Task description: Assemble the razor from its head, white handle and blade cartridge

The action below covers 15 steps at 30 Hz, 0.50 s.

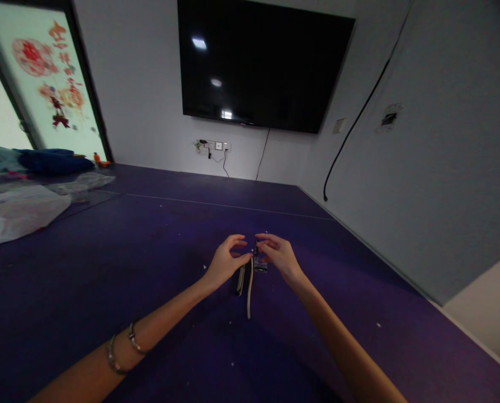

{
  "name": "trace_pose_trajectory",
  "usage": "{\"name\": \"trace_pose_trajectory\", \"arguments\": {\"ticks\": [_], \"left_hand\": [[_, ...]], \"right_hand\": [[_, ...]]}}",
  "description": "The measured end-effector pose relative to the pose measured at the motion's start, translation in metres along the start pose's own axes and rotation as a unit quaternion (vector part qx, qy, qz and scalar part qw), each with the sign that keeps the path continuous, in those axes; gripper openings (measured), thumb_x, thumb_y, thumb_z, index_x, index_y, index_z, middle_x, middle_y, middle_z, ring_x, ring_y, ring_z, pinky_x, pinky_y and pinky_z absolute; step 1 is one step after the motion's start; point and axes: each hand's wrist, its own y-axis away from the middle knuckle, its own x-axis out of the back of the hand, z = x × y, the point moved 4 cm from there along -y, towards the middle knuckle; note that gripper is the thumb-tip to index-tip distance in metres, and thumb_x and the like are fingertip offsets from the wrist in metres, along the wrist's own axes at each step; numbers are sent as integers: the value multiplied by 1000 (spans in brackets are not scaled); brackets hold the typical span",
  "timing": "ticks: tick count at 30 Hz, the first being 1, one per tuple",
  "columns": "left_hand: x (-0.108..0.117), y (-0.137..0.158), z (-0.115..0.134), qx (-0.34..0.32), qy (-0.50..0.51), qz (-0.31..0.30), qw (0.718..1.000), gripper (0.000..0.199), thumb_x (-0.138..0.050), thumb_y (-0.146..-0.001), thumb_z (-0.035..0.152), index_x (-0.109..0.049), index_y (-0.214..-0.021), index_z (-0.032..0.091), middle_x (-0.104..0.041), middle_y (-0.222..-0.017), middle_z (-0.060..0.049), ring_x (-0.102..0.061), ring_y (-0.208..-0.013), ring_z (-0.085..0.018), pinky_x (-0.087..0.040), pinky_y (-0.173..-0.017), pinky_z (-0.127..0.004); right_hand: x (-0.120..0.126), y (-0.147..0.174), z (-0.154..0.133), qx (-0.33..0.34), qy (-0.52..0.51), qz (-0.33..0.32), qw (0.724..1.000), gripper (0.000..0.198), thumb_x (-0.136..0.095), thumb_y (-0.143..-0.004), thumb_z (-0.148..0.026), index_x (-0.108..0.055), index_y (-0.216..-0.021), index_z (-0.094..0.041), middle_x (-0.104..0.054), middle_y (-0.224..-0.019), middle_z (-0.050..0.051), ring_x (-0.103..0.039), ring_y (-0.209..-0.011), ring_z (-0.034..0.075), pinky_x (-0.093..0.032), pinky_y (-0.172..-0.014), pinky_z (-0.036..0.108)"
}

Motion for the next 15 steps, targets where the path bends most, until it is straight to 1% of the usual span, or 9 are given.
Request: {"name": "trace_pose_trajectory", "arguments": {"ticks": [2, 3, 5, 7, 10, 15], "left_hand": [[-7, 1, -7, 59, 52, -50, 996, 28, -67, -67, 24, -60, -92, 15, -66, -93, -8, -61, -89, -19, -47, -83, -36], [-10, 2, -10, 82, 71, -72, 991, 25, -68, -66, 26, -61, -88, 14, -67, -89, -7, -62, -86, -19, -48, -81, -35], [-14, 5, -13, 120, 93, -96, 984, 26, -68, -66, 30, -63, -86, 14, -68, -86, -7, -63, -82, -19, -49, -75, -32], [-14, 7, -14, 141, 102, -96, 980, 26, -66, -68, 33, -65, -85, 14, -69, -84, -7, -63, -81, -19, -50, -70, -31], [-11, 5, -14, 157, 126, -74, 977, 21, -64, -70, 31, -68, -80, 13, -69, -80, -7, -63, -79, -18, -50, -71, -30], [0, -2, -17, 160, 150, -34, 975, 17, -62, -71, 27, -68, -78, 13, -69, -77, -7, -63, -77, -17, -49, -74, -30]], "right_hand": [[0, -1, 0, 27, 27, 6, 999, 33, -59, -64, -31, -63, -93, -15, -63, -75, 3, -58, -64, 14, -44, -46, 21], [-1, -2, 0, 38, 39, 6, 998, 31, -59, -65, -31, -64, -91, -15, -62, -74, 3, -57, -64, 14, -44, -47, 21], [-2, -2, 1, 54, 56, 4, 997, 28, -58, -66, -31, -63, -89, -15, -61, -72, 2, -57, -64, 13, -44, -48, 21], [-4, -2, 1, 62, 62, 1, 996, 26, -59, -66, -31, -63, -87, -15, -61, -70, 2, -58, -64, 14, -45, -51, 22], [-4, -1, 0, 68, 62, -1, 996, 25, -62, -64, -32, -62, -83, -15, -62, -70, 3, -59, -66, 15, -47, -54, 24], [0, -2, 2, 62, 73, -21, 995, 21, -64, -63, -31, -61, -74, -15, -60, -66, 2, -56, -59, 13, -44, -48, 22]]}}
